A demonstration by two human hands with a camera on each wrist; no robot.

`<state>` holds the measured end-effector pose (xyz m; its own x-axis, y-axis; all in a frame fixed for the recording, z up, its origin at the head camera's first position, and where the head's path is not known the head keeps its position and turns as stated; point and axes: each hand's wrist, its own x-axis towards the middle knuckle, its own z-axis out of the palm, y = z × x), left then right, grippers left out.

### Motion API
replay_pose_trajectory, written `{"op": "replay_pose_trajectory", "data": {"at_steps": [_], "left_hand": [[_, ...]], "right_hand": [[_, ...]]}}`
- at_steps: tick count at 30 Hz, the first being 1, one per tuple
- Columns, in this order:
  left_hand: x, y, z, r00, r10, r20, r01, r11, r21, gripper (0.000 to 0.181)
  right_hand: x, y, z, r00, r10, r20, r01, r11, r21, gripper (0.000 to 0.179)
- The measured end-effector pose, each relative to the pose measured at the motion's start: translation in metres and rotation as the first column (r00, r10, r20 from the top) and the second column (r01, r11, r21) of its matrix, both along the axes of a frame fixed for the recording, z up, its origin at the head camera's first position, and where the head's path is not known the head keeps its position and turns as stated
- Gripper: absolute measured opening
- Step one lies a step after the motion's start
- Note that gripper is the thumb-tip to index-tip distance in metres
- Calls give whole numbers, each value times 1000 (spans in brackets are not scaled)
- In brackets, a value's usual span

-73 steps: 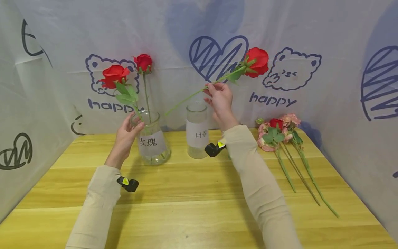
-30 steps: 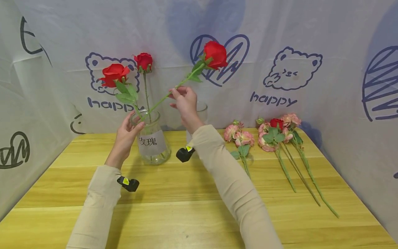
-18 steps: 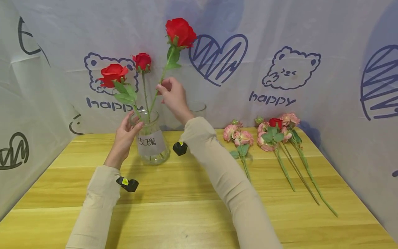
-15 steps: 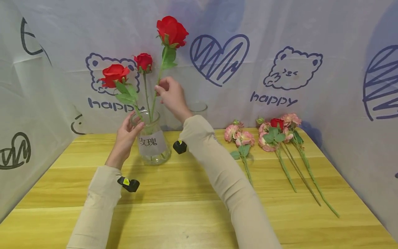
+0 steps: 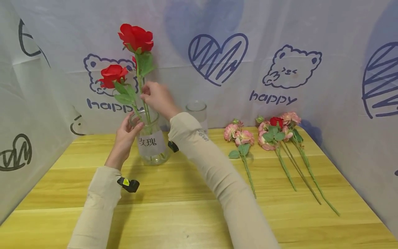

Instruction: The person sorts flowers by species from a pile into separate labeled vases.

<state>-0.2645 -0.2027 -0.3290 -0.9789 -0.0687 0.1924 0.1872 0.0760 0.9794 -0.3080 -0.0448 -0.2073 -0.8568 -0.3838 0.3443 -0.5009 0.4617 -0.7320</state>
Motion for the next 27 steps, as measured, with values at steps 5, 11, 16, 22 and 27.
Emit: {"op": "replay_pose_trajectory", "data": {"at_steps": [5, 11, 16, 22, 27], "left_hand": [[0, 2, 0, 1000, -6, -2, 6, 1000, 9, 79], [-1, 2, 0, 1000, -6, -11, 6, 1000, 23, 80], [0, 1, -1, 1000, -5, -12, 5, 1000, 25, 79], [1, 0, -2, 1000, -10, -9, 10, 1000, 21, 79], [0, 0, -2, 1000, -10, -17, 10, 1000, 19, 79]], "right_hand": [[1, -3, -2, 997, -53, -60, 59, 992, 108, 19], [0, -2, -1, 996, -67, -56, 76, 979, 189, 23], [2, 0, 0, 996, -49, -75, 66, 967, 244, 24], [4, 2, -1, 994, -43, -105, 71, 957, 282, 30], [3, 2, -2, 991, -60, -122, 92, 957, 276, 30]]}}
